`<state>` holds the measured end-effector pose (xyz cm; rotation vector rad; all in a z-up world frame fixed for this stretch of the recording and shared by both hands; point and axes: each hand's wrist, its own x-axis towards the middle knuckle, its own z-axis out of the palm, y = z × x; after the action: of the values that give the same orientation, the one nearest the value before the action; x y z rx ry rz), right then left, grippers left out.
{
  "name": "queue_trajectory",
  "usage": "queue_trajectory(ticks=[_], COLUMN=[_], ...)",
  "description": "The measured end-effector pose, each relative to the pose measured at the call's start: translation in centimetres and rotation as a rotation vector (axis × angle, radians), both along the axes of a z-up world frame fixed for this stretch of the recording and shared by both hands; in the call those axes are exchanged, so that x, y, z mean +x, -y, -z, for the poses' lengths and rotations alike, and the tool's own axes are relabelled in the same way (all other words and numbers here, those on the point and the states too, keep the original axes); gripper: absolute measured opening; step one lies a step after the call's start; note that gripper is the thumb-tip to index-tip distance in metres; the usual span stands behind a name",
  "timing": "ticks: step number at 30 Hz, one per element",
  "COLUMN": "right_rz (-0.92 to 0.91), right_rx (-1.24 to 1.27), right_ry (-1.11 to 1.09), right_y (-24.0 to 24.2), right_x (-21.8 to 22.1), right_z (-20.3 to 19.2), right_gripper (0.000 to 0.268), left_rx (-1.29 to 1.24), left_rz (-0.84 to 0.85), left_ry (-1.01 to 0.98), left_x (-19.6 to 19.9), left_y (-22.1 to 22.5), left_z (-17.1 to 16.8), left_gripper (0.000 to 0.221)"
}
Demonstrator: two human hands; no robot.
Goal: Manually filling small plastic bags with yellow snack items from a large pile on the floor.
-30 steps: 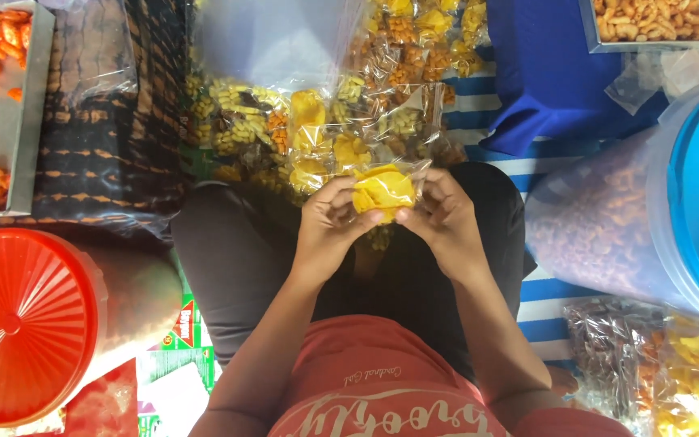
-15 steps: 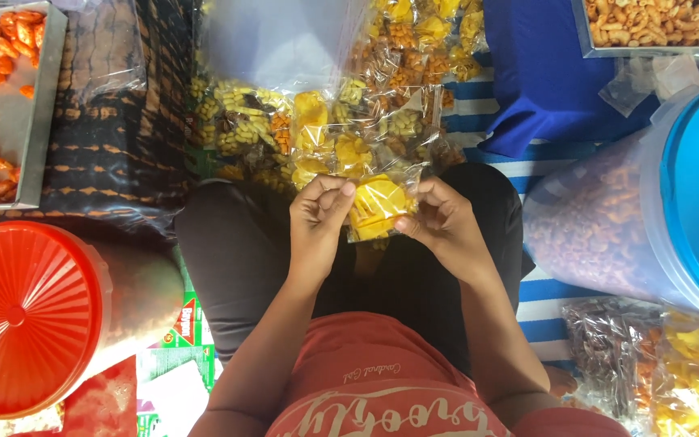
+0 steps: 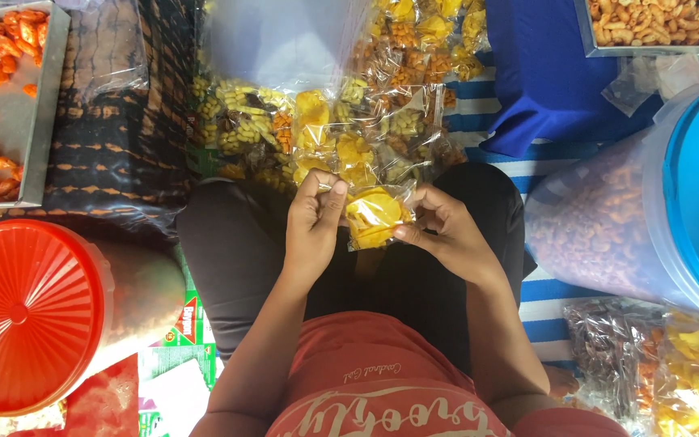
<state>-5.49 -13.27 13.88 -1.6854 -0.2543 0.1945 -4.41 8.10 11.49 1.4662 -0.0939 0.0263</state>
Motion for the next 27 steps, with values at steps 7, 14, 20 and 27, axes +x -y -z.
queue_trajectory(ticks=[7, 14, 20, 27], right_rz=[0.006, 0.138, 0.354, 0.482], right_rx=[0.002, 0.072, -0.030, -0.020], right_ry=[-0.015, 0.004, 0.142, 0.215], right_y=[0.8, 0.3, -1.2, -2.5], right_x=[-0.2, 0.1, 0.1, 0.3], right_z=[1.4, 2.6, 3.9, 3.2], right_gripper=[0.026, 0.030, 0.025, 0.043], left_rx=[0.171, 0.355, 0.395, 0.254], left_rz=[-0.044, -0.132, -0.156, -0.131], left_ry=[0.108, 0.110, 0.096, 0.054], left_x=[-0.2, -0.6, -0.8, -0.5], left_y=[0.5, 1.0, 1.9, 2.5], left_z=[-1.9, -1.9, -0.9, 1.0], left_gripper=[0.018, 0.015, 0.013, 0.017])
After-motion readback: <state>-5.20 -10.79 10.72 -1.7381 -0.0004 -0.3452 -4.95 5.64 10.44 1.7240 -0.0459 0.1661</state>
